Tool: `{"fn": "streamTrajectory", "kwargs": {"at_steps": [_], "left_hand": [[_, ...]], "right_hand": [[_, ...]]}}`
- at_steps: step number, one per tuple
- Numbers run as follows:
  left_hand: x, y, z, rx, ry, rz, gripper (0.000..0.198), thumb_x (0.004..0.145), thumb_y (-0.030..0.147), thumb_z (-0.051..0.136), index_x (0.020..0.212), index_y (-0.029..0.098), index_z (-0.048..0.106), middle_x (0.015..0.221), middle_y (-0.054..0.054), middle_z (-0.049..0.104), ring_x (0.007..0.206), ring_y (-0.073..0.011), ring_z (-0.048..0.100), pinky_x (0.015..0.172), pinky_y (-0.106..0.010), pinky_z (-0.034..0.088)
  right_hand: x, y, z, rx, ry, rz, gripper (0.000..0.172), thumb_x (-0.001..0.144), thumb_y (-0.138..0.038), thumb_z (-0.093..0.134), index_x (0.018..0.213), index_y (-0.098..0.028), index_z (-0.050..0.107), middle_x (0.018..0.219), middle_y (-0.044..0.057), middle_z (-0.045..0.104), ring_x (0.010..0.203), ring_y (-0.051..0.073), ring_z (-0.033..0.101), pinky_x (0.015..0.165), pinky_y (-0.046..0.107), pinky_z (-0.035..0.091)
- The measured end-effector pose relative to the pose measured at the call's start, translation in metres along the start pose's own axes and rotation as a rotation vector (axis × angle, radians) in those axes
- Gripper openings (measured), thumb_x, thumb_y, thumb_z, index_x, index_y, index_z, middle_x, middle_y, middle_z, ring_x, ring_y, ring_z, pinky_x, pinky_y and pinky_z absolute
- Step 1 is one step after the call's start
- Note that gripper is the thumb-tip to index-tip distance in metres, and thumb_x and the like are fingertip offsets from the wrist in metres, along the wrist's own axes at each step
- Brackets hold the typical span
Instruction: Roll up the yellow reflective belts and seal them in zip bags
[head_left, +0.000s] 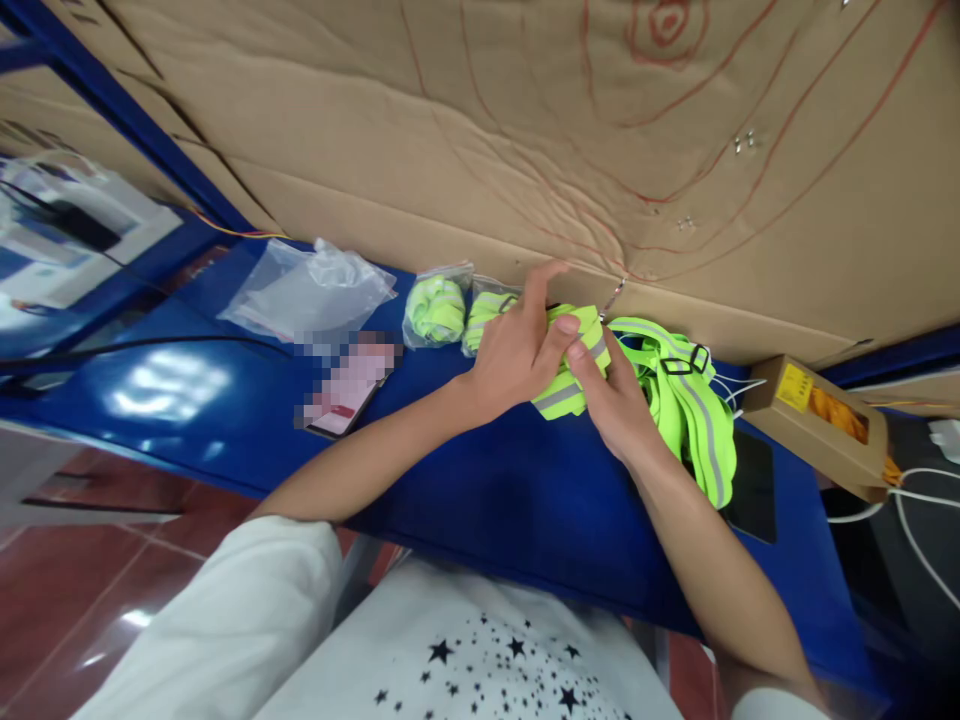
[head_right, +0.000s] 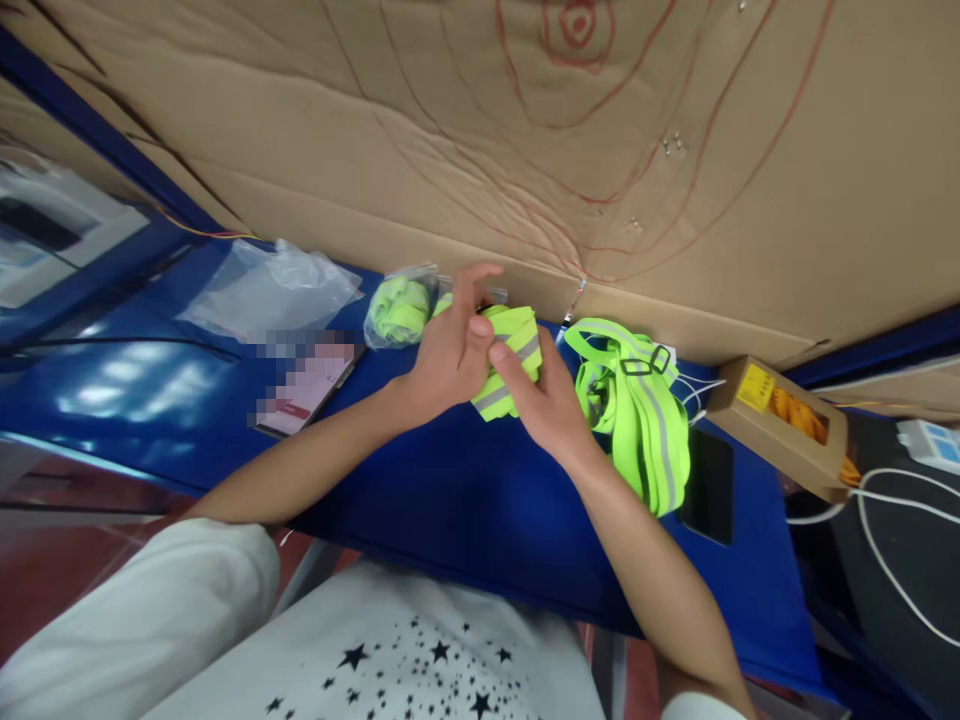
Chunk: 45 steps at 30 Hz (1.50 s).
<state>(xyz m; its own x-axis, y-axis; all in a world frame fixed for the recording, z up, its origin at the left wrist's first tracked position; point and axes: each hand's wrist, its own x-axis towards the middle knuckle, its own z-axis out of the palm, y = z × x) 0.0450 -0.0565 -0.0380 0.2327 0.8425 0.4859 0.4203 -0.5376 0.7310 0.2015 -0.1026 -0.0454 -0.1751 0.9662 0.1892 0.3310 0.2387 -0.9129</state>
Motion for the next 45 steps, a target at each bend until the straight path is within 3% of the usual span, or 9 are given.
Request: {"fn": "streamTrajectory", "kwargs": {"at_steps": [6,10,15,21,25,29,33,40,45], "left_hand": [[0.0,0.016,-0.031,-0.072,-0.25,0.034,0.076,0.107,0.069,0.018,0.16,0.016,0.033,0.133,-0.016,0.063,0.113,-0.0246,0.064,0.095,-0.037,0.05],[0.002,-0.067,-0.12,0.221,-0.325,0.18,0.056,0.103,0.064,0.04,0.146,0.033,0.057,0.14,-0.007,0.064,0.119,-0.031,0.059,0.11,-0.053,0.043],[-0.036,-0.204,-0.246,0.597,-0.165,0.051,0.073,0.067,0.103,0.039,0.095,0.047,0.075,0.091,-0.005,0.073,0.105,-0.0375,0.05,0.108,-0.082,0.011],[-0.064,-0.225,-0.287,0.762,-0.153,-0.248,0.084,0.048,0.11,0.039,0.058,0.03,0.064,0.056,-0.006,0.056,0.074,-0.0237,0.045,0.098,-0.08,0.027],[-0.051,-0.173,-0.274,0.88,-0.136,-0.41,0.073,0.073,0.094,0.043,0.067,0.025,0.066,0.055,-0.004,0.054,0.075,-0.0206,0.049,0.097,-0.06,0.041],[-0.038,-0.086,-0.229,1.092,-0.198,-0.574,0.032,0.092,0.043,0.055,0.1,0.015,0.067,0.085,-0.003,0.068,0.083,-0.0168,0.058,0.09,-0.033,0.043],[-0.044,-0.021,-0.155,0.301,-0.272,-0.54,0.026,0.085,0.039,0.064,0.076,0.016,0.057,0.066,0.004,0.062,0.063,-0.008,0.054,0.063,-0.016,0.039],[-0.077,0.005,-0.004,-0.833,-0.681,-0.999,0.059,0.073,0.067,0.084,0.078,0.019,0.049,0.072,-0.004,0.074,0.049,-0.0132,0.065,0.039,-0.02,0.043],[-0.083,-0.004,0.038,-0.935,-0.646,-0.944,0.06,0.073,0.064,0.087,0.08,0.016,0.053,0.083,-0.011,0.078,0.056,-0.0137,0.07,0.05,-0.023,0.055]], "right_hand": [[-0.014,0.009,-0.016,0.332,0.049,0.178,0.059,0.093,-0.056,0.072,0.143,-0.027,0.06,0.137,0.007,0.072,0.125,0.027,0.07,0.108,0.045,0.058],[-0.056,0.038,-0.05,0.141,0.253,0.314,0.065,0.081,-0.048,0.087,0.139,-0.03,0.065,0.144,0.006,0.069,0.139,0.033,0.062,0.112,0.053,0.056],[-0.096,0.059,-0.069,0.332,0.309,0.439,0.056,0.085,-0.048,0.083,0.137,-0.034,0.067,0.133,0.006,0.075,0.126,0.037,0.071,0.102,0.057,0.063],[-0.101,0.055,-0.06,0.4,0.338,0.516,0.059,0.085,-0.047,0.083,0.138,-0.029,0.068,0.134,0.008,0.074,0.129,0.037,0.069,0.098,0.052,0.066],[-0.1,0.046,-0.052,0.464,0.38,0.551,0.061,0.081,-0.049,0.087,0.136,-0.027,0.07,0.129,0.008,0.077,0.125,0.034,0.071,0.097,0.044,0.067],[-0.097,0.043,-0.047,0.525,0.429,0.599,0.07,0.073,-0.052,0.092,0.133,-0.023,0.071,0.12,0.009,0.08,0.112,0.032,0.077,0.089,0.038,0.067],[-0.097,0.047,-0.047,0.516,0.396,0.549,0.071,0.074,-0.053,0.091,0.134,-0.022,0.071,0.119,0.011,0.08,0.108,0.032,0.078,0.089,0.039,0.066],[-0.099,0.048,-0.047,-0.033,0.341,0.417,0.059,0.083,-0.061,0.08,0.125,-0.02,0.072,0.117,0.011,0.08,0.109,0.033,0.076,0.096,0.045,0.061],[-0.101,0.045,-0.055,-0.063,0.485,0.401,0.059,0.081,-0.061,0.081,0.123,-0.02,0.073,0.116,0.01,0.08,0.112,0.034,0.074,0.1,0.048,0.06]]}}
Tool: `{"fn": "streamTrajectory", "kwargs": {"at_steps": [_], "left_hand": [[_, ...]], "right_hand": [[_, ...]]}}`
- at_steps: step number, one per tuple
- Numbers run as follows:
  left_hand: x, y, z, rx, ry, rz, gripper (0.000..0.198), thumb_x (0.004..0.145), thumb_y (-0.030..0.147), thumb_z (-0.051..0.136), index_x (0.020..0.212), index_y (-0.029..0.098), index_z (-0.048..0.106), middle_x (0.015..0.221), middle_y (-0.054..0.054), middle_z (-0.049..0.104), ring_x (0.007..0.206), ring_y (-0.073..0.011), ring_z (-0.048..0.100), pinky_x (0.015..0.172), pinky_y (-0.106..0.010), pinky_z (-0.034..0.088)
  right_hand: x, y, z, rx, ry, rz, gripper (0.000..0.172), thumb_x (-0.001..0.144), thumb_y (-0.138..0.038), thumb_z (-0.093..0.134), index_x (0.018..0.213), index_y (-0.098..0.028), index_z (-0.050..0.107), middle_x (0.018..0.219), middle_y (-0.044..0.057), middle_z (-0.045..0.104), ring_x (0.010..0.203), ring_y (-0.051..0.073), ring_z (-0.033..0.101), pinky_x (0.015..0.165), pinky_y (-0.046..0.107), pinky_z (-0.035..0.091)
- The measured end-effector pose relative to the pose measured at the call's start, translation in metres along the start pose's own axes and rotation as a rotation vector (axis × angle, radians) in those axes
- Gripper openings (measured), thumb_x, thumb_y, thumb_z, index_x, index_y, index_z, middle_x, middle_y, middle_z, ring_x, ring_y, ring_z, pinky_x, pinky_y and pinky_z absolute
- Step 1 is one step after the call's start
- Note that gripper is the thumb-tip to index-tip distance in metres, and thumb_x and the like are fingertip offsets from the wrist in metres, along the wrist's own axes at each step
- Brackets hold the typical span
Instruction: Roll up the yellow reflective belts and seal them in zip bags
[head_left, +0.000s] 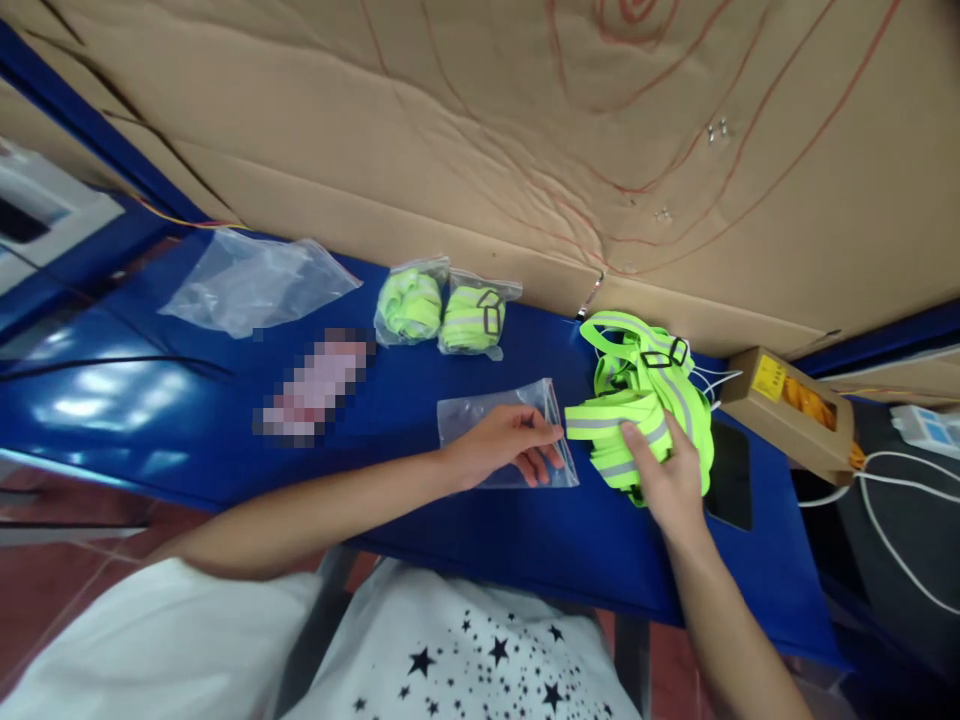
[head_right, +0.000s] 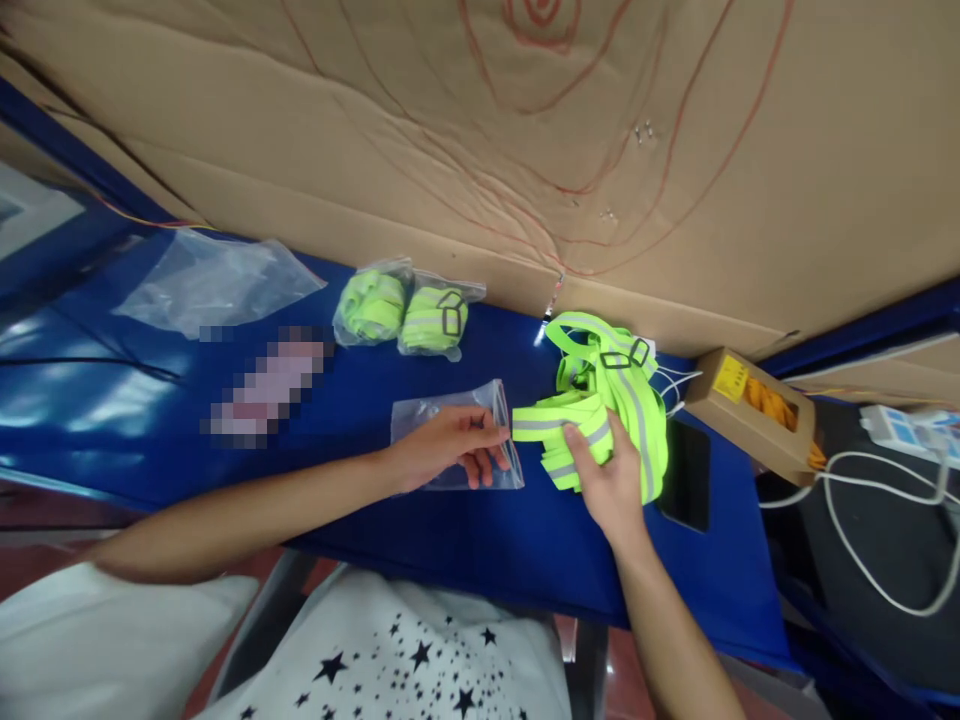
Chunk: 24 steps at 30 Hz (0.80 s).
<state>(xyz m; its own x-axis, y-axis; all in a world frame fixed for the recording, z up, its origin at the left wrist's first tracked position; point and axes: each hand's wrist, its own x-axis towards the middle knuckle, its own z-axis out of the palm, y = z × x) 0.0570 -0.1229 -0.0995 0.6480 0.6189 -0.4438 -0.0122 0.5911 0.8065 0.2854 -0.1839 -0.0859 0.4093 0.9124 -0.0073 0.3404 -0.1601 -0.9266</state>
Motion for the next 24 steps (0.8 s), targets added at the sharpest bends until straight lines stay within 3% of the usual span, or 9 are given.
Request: {"fn": "streamTrajectory", "kwargs": {"at_steps": [2,4,7,10,12,14,17,21,24], "left_hand": [[0.005,-0.006,-0.001,0.079,0.0,0.03,0.055,0.077,0.062,0.084,0.085,0.015,0.055,0.085,-0.012,0.078,0.058,-0.0149,0.071,0.055,-0.027,0.059],[0.008,-0.013,-0.001,0.161,-0.034,0.032,0.048,0.082,0.057,0.08,0.089,0.014,0.059,0.086,-0.011,0.078,0.061,-0.0159,0.072,0.06,-0.03,0.062],[0.005,-0.023,0.003,0.29,-0.07,0.061,0.032,0.088,0.043,0.074,0.093,0.013,0.065,0.082,-0.009,0.075,0.063,-0.0185,0.073,0.064,-0.034,0.063],[-0.007,-0.022,0.007,0.529,-0.014,0.197,0.016,0.092,0.029,0.07,0.1,0.014,0.069,0.092,-0.009,0.075,0.083,-0.0236,0.075,0.084,-0.042,0.063],[-0.013,-0.015,0.006,0.873,0.027,0.386,0.028,0.092,0.029,0.074,0.117,0.016,0.069,0.118,-0.015,0.073,0.112,-0.0316,0.071,0.103,-0.051,0.056],[-0.013,-0.006,0.002,1.287,0.057,0.579,0.068,0.084,0.038,0.086,0.143,0.019,0.059,0.151,-0.022,0.056,0.143,-0.0417,0.053,0.118,-0.062,0.042],[-0.002,0.001,-0.006,1.624,0.141,0.629,0.121,0.069,0.057,0.094,0.165,0.023,0.03,0.171,-0.029,0.024,0.161,-0.0492,0.021,0.126,-0.075,0.016],[0.012,-0.005,-0.011,1.608,0.129,0.53,0.12,0.076,0.062,0.087,0.167,0.02,0.021,0.168,-0.029,0.032,0.157,-0.0468,0.032,0.124,-0.075,0.022],[0.01,-0.01,-0.01,1.517,0.109,0.63,0.107,0.078,0.057,0.086,0.162,0.017,0.031,0.165,-0.026,0.039,0.153,-0.0424,0.041,0.125,-0.069,0.027]], "right_hand": [[0.0,0.0,-0.003,0.289,-0.031,0.135,0.057,0.081,-0.063,0.079,0.119,-0.021,0.074,0.114,0.009,0.08,0.111,0.034,0.076,0.1,0.05,0.061],[-0.002,0.001,-0.002,0.542,-0.174,0.248,0.054,0.081,-0.066,0.077,0.112,-0.022,0.076,0.107,0.009,0.082,0.108,0.035,0.077,0.098,0.052,0.062],[-0.007,0.003,0.007,0.681,-0.366,0.33,0.048,0.076,-0.06,0.085,0.104,-0.022,0.078,0.101,0.009,0.083,0.111,0.035,0.077,0.101,0.052,0.062],[-0.006,0.003,0.013,0.74,-0.332,0.355,0.044,0.076,-0.052,0.088,0.109,-0.024,0.078,0.106,0.008,0.083,0.119,0.034,0.074,0.107,0.051,0.06],[-0.002,0.001,0.011,0.809,-0.259,0.334,0.042,0.083,-0.052,0.083,0.116,-0.026,0.077,0.113,0.006,0.082,0.129,0.032,0.069,0.11,0.052,0.058],[0.004,-0.001,0.008,0.876,-0.204,0.3,0.04,0.089,-0.051,0.077,0.123,-0.03,0.074,0.121,0.003,0.08,0.139,0.029,0.063,0.111,0.052,0.058],[0.008,-0.001,0.007,0.9,-0.179,0.308,0.043,0.091,-0.05,0.076,0.13,-0.034,0.071,0.129,0.001,0.077,0.143,0.027,0.058,0.11,0.052,0.059],[0.006,0.005,0.016,0.866,-0.241,0.401,0.044,0.086,-0.052,0.081,0.123,-0.029,0.075,0.133,0.002,0.075,0.135,0.029,0.065,0.111,0.049,0.058],[0.005,0.009,0.022,0.816,-0.274,0.423,0.045,0.081,-0.056,0.083,0.114,-0.025,0.077,0.122,0.005,0.08,0.127,0.031,0.07,0.112,0.046,0.058]]}}
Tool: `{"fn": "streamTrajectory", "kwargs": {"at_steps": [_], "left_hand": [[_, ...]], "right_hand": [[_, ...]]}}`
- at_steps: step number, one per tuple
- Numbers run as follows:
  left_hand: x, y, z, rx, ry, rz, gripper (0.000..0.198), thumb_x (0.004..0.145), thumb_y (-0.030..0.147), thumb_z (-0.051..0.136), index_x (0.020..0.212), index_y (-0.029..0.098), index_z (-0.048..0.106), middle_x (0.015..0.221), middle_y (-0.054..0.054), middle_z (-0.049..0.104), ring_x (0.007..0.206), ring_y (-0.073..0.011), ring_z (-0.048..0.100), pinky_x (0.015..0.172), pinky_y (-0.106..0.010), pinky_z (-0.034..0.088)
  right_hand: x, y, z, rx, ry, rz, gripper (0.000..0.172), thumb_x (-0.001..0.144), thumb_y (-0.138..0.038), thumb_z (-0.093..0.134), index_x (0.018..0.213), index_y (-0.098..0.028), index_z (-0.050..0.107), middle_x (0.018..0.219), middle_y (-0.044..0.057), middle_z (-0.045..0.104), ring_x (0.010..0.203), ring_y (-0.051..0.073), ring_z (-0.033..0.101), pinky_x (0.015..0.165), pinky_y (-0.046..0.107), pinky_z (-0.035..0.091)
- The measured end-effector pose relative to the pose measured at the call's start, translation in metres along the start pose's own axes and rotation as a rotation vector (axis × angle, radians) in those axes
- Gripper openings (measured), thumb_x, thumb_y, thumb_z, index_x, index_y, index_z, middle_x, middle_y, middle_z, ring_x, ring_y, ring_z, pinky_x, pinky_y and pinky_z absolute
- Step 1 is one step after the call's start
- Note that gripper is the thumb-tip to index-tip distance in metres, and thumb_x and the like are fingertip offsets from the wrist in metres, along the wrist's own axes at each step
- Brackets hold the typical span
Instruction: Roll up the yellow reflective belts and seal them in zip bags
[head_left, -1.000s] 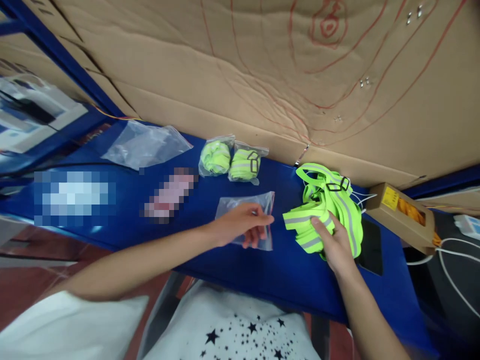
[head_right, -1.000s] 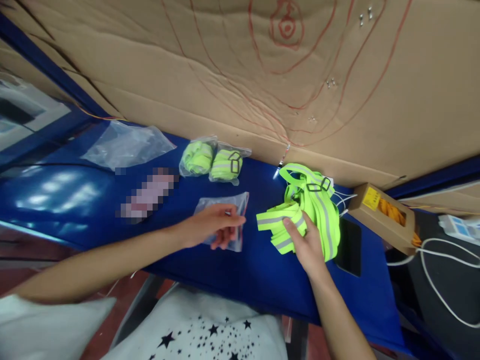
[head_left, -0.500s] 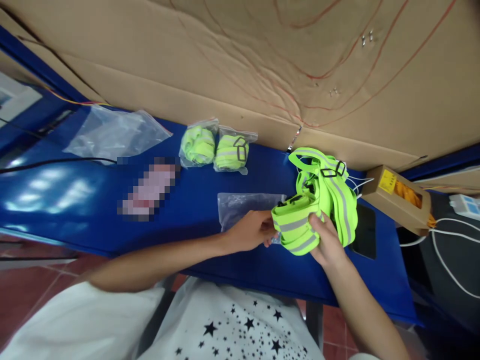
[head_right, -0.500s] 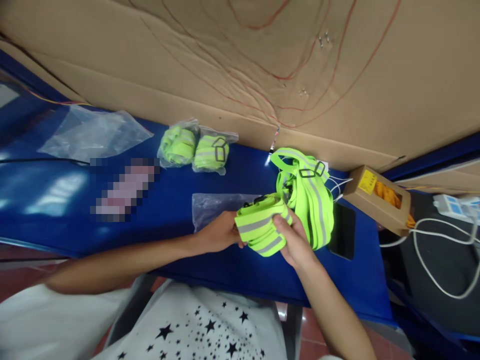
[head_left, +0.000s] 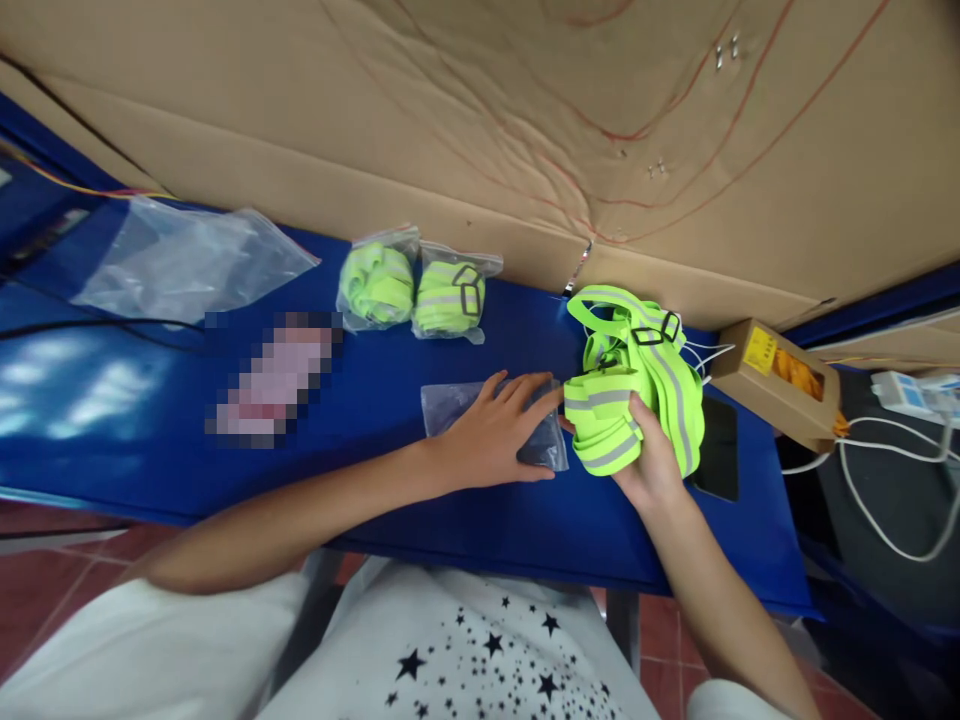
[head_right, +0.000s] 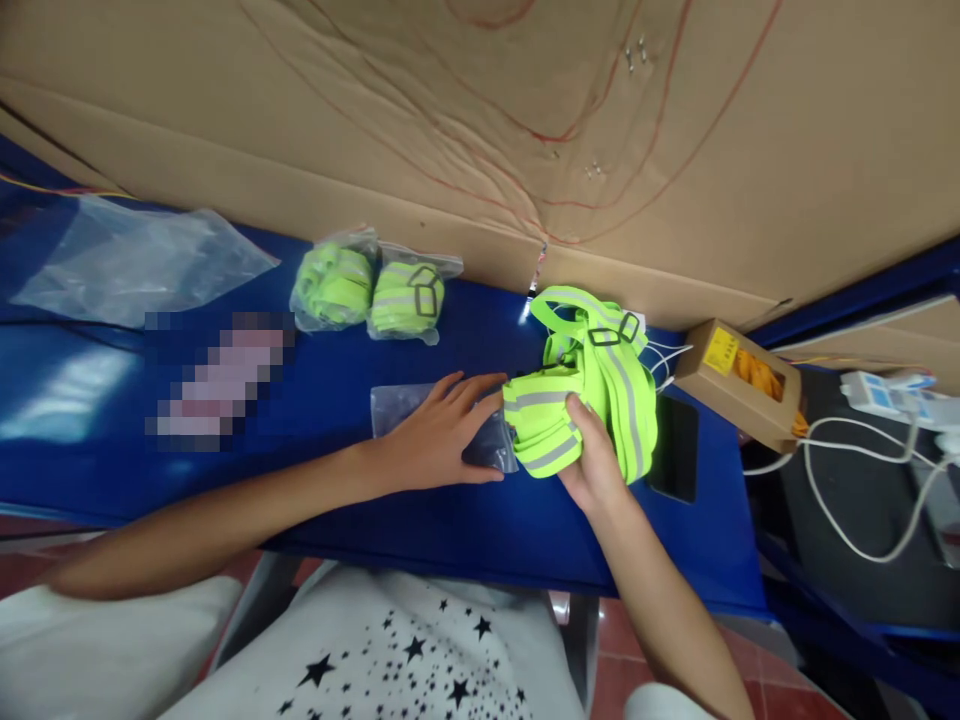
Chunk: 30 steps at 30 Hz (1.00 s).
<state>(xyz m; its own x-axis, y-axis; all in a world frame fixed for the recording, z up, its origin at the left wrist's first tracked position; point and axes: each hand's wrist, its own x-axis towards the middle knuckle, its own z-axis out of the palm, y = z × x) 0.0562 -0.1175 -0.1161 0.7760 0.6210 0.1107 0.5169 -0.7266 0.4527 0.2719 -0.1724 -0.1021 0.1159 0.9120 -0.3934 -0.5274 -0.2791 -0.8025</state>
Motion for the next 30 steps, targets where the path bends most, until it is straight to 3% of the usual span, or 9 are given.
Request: {"fn": "streamTrajectory", "kwargs": {"at_steps": [5,8,10,13,15,17,23,26,30], "left_hand": [[-0.006,0.001,-0.005,-0.082,0.141,0.061,0.099,0.082,0.052,0.083,0.158,0.016,0.031,0.158,-0.024,0.049,0.145,-0.0385,0.05,0.12,-0.061,0.038],[-0.007,-0.002,-0.008,-0.072,0.181,0.044,0.104,0.081,0.054,0.084,0.161,0.018,0.028,0.161,-0.024,0.044,0.148,-0.0397,0.046,0.118,-0.058,0.04],[-0.007,-0.003,-0.009,-0.051,0.19,0.027,0.106,0.08,0.055,0.085,0.163,0.019,0.028,0.164,-0.025,0.038,0.151,-0.0416,0.042,0.117,-0.058,0.039],[-0.007,0.0,-0.007,-0.033,0.175,0.036,0.103,0.082,0.055,0.083,0.163,0.02,0.029,0.162,-0.025,0.041,0.148,-0.0418,0.044,0.116,-0.058,0.039],[-0.007,0.003,-0.004,-0.031,0.159,0.047,0.103,0.083,0.056,0.083,0.163,0.02,0.03,0.16,-0.024,0.044,0.145,-0.0409,0.046,0.115,-0.057,0.04],[-0.008,0.007,-0.001,-0.03,0.147,0.056,0.104,0.083,0.057,0.083,0.164,0.02,0.029,0.158,-0.023,0.045,0.144,-0.0404,0.047,0.115,-0.057,0.041],[-0.008,0.015,0.01,0.005,0.212,0.083,0.105,0.085,0.062,0.079,0.164,0.018,0.026,0.155,-0.025,0.047,0.144,-0.0416,0.047,0.117,-0.059,0.04],[-0.008,0.019,0.014,0.048,0.209,0.096,0.106,0.086,0.06,0.079,0.166,0.02,0.023,0.161,-0.027,0.039,0.15,-0.0429,0.041,0.119,-0.06,0.039],[-0.007,0.022,0.02,0.069,0.229,0.096,0.104,0.088,0.058,0.077,0.166,0.021,0.019,0.166,-0.031,0.029,0.154,-0.0459,0.036,0.116,-0.063,0.041]], "right_hand": [[0.0,-0.001,-0.004,-0.153,0.055,-0.044,0.054,0.08,-0.062,0.081,0.116,-0.022,0.076,0.113,0.008,0.081,0.119,0.032,0.074,0.104,0.045,0.061],[-0.003,-0.01,-0.01,-0.315,0.177,-0.198,0.059,0.082,-0.06,0.081,0.126,-0.022,0.071,0.12,0.009,0.079,0.117,0.032,0.074,0.099,0.045,0.062],[-0.006,-0.017,-0.013,-0.542,0.232,-0.307,0.058,0.083,-0.057,0.081,0.128,-0.022,0.07,0.122,0.009,0.078,0.115,0.031,0.074,0.099,0.044,0.061],[-0.012,-0.022,-0.011,-0.912,0.163,-0.368,0.05,0.084,-0.055,0.081,0.121,-0.022,0.073,0.116,0.007,0.08,0.106,0.029,0.075,0.096,0.042,0.06],[-0.016,-0.021,-0.007,-1.003,0.067,-0.363,0.047,0.085,-0.054,0.08,0.12,-0.023,0.073,0.112,0.005,0.08,0.1,0.028,0.075,0.092,0.04,0.061],[-0.018,-0.017,-0.002,-0.989,0.016,-0.359,0.047,0.087,-0.053,0.079,0.123,-0.024,0.071,0.11,0.004,0.08,0.096,0.026,0.075,0.088,0.039,0.062],[-0.016,-0.017,0.003,-0.839,0.045,-0.33,0.049,0.085,-0.055,0.081,0.122,-0.025,0.068,0.112,0.002,0.078,0.098,0.023,0.074,0.087,0.035,0.062],[-0.013,-0.018,0.001,-0.813,0.117,-0.322,0.049,0.082,-0.057,0.082,0.117,-0.024,0.07,0.109,0.004,0.079,0.097,0.025,0.075,0.087,0.036,0.062],[-0.009,-0.011,-0.002,-0.632,0.221,-0.305,0.057,0.084,-0.062,0.078,0.126,-0.025,0.067,0.116,0.006,0.078,0.103,0.028,0.076,0.09,0.041,0.063]]}}
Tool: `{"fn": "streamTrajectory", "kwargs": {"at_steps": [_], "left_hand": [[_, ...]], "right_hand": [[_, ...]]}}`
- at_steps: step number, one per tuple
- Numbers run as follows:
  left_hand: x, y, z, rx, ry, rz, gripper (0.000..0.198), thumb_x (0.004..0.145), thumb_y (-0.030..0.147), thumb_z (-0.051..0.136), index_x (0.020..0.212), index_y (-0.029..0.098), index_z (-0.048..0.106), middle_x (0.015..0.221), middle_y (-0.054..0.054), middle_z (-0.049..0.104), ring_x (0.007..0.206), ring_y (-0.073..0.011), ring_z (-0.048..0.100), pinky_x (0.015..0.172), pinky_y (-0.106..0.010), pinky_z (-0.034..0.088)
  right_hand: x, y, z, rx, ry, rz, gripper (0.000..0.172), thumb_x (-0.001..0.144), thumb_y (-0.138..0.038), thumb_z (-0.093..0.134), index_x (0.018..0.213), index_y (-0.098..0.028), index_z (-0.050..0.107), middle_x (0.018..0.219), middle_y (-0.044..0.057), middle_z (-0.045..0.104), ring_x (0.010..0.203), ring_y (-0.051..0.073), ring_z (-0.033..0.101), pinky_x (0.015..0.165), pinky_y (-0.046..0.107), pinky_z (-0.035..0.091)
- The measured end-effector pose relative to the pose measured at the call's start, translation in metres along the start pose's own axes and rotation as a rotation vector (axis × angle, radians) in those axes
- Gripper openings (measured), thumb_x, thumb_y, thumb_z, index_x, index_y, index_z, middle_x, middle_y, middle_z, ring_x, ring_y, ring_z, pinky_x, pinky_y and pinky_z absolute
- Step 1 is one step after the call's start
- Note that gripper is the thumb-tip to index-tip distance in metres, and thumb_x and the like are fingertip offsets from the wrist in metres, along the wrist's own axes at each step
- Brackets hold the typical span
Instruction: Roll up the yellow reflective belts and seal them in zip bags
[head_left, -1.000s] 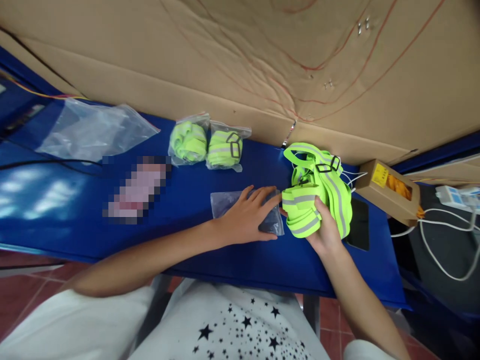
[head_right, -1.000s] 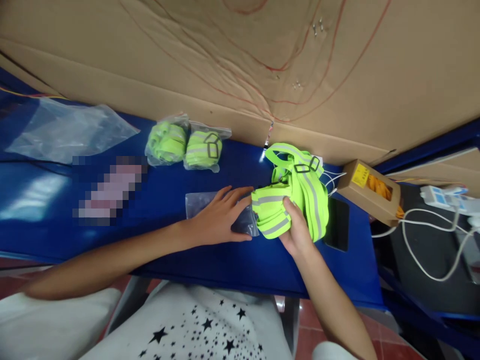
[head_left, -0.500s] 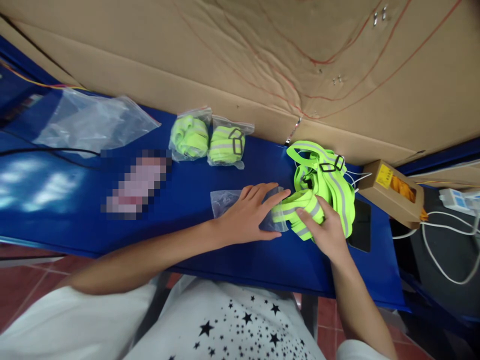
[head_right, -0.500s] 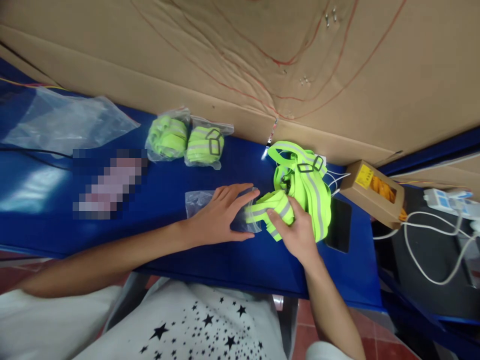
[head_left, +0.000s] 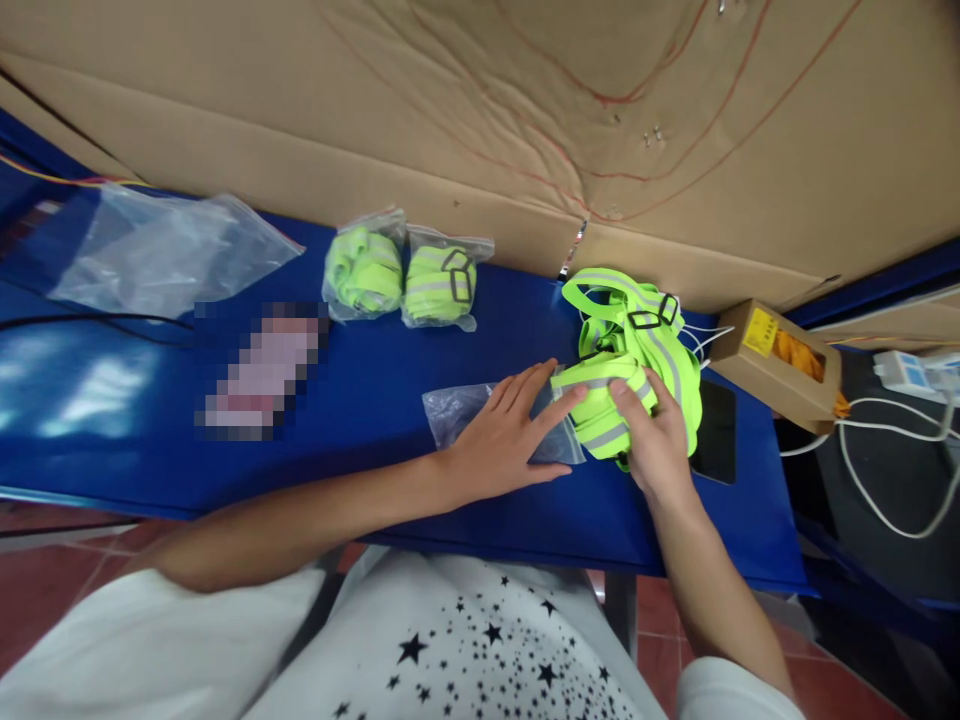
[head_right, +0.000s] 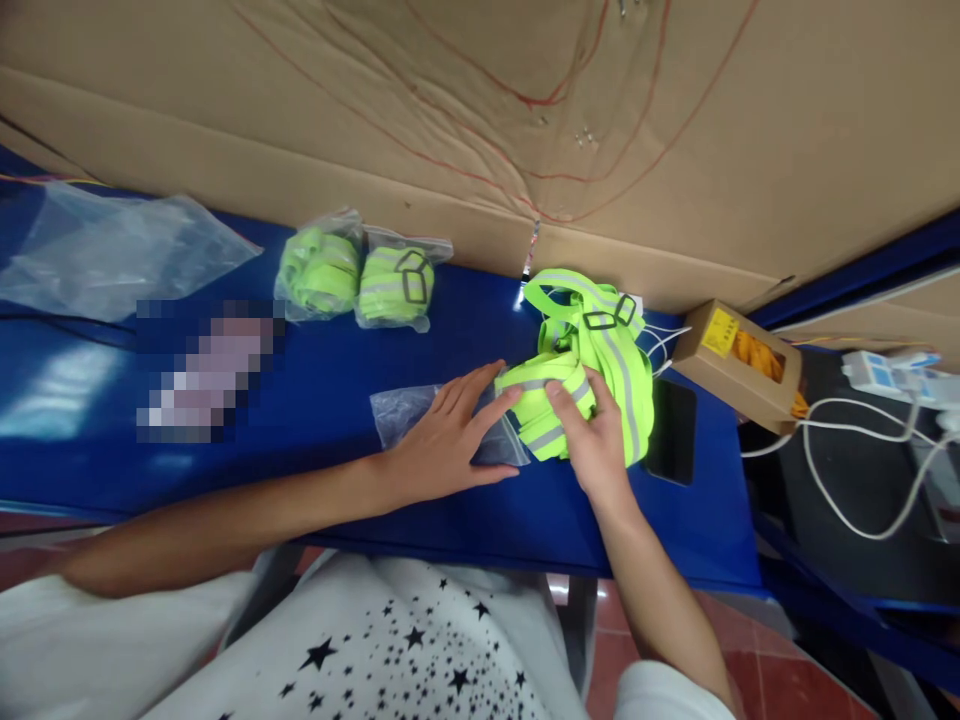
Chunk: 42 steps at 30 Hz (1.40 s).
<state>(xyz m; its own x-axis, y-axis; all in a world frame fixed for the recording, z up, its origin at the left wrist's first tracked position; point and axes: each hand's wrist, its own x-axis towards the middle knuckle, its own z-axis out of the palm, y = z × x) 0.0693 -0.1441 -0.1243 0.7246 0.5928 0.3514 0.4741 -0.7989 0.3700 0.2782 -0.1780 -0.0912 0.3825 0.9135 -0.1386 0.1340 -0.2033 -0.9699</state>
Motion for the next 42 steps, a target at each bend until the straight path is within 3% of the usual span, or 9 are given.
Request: {"fn": "streamTrajectory", "kwargs": {"at_steps": [7,12,16,20,25,31,37,39,42], "left_hand": [[0.003,-0.005,-0.001,-0.003,0.073,-0.05,0.096,0.093,0.062,0.069,0.165,0.023,0.019,0.162,-0.03,0.035,0.15,-0.047,0.04,0.114,-0.065,0.042],[0.005,-0.013,-0.005,-0.009,0.16,-0.027,0.098,0.09,0.07,0.066,0.162,0.018,0.026,0.148,-0.026,0.052,0.139,-0.0415,0.053,0.111,-0.058,0.045],[0.005,-0.017,-0.007,-0.014,0.112,-0.028,0.103,0.083,0.075,0.07,0.161,0.021,0.032,0.142,-0.021,0.057,0.134,-0.0385,0.057,0.112,-0.054,0.045],[0.006,-0.019,-0.008,-0.026,0.051,-0.057,0.126,0.068,0.081,0.079,0.165,0.021,0.026,0.146,-0.023,0.056,0.136,-0.0402,0.056,0.118,-0.056,0.04],[0.008,-0.016,-0.003,-0.068,0.059,-0.044,0.129,0.066,0.081,0.079,0.166,0.021,0.024,0.14,-0.022,0.059,0.133,-0.0393,0.059,0.113,-0.054,0.046],[0.005,-0.01,0.007,0.013,0.088,-0.014,0.119,0.073,0.069,0.082,0.165,0.024,0.021,0.159,-0.031,0.038,0.149,-0.0465,0.044,0.116,-0.062,0.044],[0.006,-0.005,0.002,0.089,0.116,-0.092,0.112,0.078,0.073,0.077,0.164,0.022,0.025,0.163,-0.031,0.036,0.151,-0.0452,0.041,0.121,-0.063,0.036],[0.006,-0.002,0.002,0.122,0.121,-0.088,0.109,0.08,0.072,0.076,0.164,0.023,0.027,0.163,-0.03,0.035,0.151,-0.0445,0.041,0.122,-0.062,0.033],[0.007,-0.001,0.003,0.162,0.123,-0.089,0.106,0.082,0.074,0.072,0.165,0.025,0.028,0.163,-0.029,0.036,0.15,-0.0442,0.041,0.121,-0.061,0.032]], "right_hand": [[-0.01,0.009,0.018,0.125,-0.125,-0.007,0.059,0.089,-0.063,0.071,0.134,-0.028,0.058,0.123,0.006,0.075,0.11,0.025,0.074,0.099,0.04,0.061],[-0.013,0.004,0.017,-0.069,-0.2,-0.18,0.057,0.087,-0.05,0.079,0.132,-0.026,0.055,0.123,0.006,0.073,0.108,0.024,0.072,0.099,0.039,0.06],[-0.012,0.0,0.011,-0.166,-0.299,-0.216,0.051,0.088,-0.047,0.079,0.13,-0.025,0.059,0.12,0.005,0.073,0.105,0.024,0.072,0.095,0.038,0.06],[-0.013,-0.002,0.008,-0.183,-0.436,-0.182,0.048,0.087,-0.047,0.08,0.128,-0.027,0.065,0.113,0.003,0.076,0.098,0.024,0.072,0.085,0.036,0.062],[-0.012,0.002,0.018,-0.045,-0.266,-0.136,0.048,0.085,-0.05,0.082,0.124,-0.026,0.071,0.117,0.003,0.077,0.108,0.026,0.073,0.096,0.04,0.061],[-0.009,0.006,0.025,0.247,-0.061,0.076,0.069,0.084,-0.062,0.078,0.139,-0.024,0.061,0.127,0.009,0.075,0.113,0.028,0.074,0.099,0.044,0.062],[-0.014,-0.001,0.031,0.254,0.097,-0.007,0.076,0.089,-0.061,0.073,0.151,-0.028,0.045,0.139,0.01,0.069,0.128,0.027,0.068,0.107,0.044,0.06],[-0.017,-0.003,0.034,0.33,0.106,0.015,0.078,0.09,-0.06,0.072,0.154,-0.029,0.04,0.143,0.01,0.066,0.133,0.027,0.065,0.105,0.043,0.061],[-0.021,0.0,0.037,0.393,0.007,0.052,0.079,0.088,-0.057,0.076,0.153,-0.031,0.04,0.146,0.01,0.065,0.136,0.027,0.063,0.104,0.043,0.061]]}}
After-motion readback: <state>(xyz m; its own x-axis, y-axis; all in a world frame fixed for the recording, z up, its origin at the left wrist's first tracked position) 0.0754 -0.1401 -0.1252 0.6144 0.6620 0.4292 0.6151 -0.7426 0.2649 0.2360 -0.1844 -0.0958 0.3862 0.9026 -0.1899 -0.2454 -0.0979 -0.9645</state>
